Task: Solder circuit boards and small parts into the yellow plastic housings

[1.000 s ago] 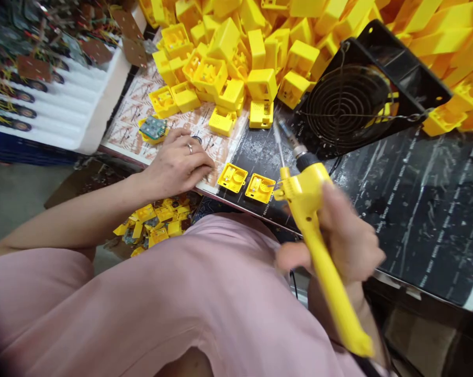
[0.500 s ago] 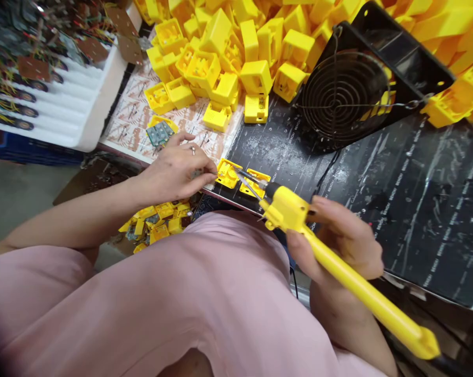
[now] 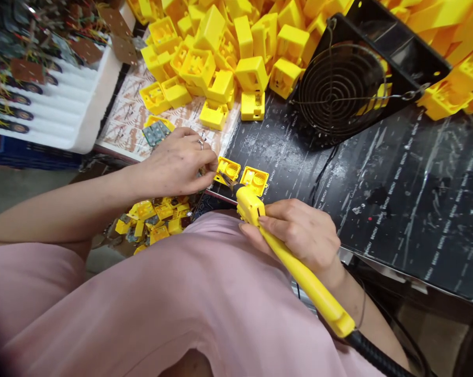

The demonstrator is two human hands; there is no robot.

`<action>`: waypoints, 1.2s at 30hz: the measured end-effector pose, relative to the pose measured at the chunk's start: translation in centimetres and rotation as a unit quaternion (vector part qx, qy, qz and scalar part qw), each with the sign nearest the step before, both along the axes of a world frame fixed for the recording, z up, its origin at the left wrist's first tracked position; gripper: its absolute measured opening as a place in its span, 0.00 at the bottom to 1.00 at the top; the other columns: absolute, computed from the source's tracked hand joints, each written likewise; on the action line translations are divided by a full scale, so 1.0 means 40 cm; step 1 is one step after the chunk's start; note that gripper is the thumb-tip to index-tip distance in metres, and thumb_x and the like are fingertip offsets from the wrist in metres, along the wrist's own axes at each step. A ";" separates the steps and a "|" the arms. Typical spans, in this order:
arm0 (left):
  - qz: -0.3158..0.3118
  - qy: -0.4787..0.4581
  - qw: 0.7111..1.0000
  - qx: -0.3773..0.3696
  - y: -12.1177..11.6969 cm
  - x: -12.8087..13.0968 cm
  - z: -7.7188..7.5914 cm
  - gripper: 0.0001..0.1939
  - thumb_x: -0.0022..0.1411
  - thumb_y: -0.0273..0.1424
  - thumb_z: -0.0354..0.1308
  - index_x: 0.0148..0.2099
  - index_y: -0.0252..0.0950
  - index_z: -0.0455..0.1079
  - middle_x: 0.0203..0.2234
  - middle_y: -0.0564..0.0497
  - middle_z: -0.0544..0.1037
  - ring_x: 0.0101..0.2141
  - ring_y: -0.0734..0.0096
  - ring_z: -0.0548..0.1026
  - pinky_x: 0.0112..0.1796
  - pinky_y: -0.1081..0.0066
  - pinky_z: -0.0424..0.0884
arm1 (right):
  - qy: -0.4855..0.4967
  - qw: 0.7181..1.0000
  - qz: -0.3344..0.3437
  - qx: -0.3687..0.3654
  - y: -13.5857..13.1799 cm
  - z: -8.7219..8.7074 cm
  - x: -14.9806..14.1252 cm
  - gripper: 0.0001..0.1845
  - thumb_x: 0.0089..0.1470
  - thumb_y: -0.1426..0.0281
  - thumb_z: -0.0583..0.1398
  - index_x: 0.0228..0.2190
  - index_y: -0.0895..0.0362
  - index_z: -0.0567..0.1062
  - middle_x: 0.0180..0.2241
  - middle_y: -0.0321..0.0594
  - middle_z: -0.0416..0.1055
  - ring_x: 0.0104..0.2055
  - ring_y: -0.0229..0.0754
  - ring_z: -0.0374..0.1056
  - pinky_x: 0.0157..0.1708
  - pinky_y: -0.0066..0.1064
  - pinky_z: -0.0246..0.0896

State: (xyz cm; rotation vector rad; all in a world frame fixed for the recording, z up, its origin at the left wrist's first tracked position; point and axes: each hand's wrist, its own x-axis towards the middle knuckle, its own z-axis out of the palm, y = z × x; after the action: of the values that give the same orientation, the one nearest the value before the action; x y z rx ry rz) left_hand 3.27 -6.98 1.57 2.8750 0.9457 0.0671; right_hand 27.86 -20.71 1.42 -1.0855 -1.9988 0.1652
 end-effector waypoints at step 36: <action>0.213 -0.282 0.928 -0.120 -0.075 -0.028 -0.060 0.10 0.67 0.38 0.54 0.35 0.40 0.72 0.30 0.54 0.82 0.33 0.68 0.77 0.60 0.56 0.66 | 0.077 0.981 -0.176 -0.003 -0.029 -0.025 0.013 0.30 0.56 0.70 0.71 0.58 0.42 0.76 0.39 0.33 0.83 0.27 0.40 0.74 0.23 0.34 0.68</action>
State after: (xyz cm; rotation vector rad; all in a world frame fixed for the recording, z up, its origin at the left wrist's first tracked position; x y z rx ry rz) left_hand 2.13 -9.99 -0.85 2.1773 1.3014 0.7157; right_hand 28.37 -21.88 0.42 -1.3668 -1.6413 0.0647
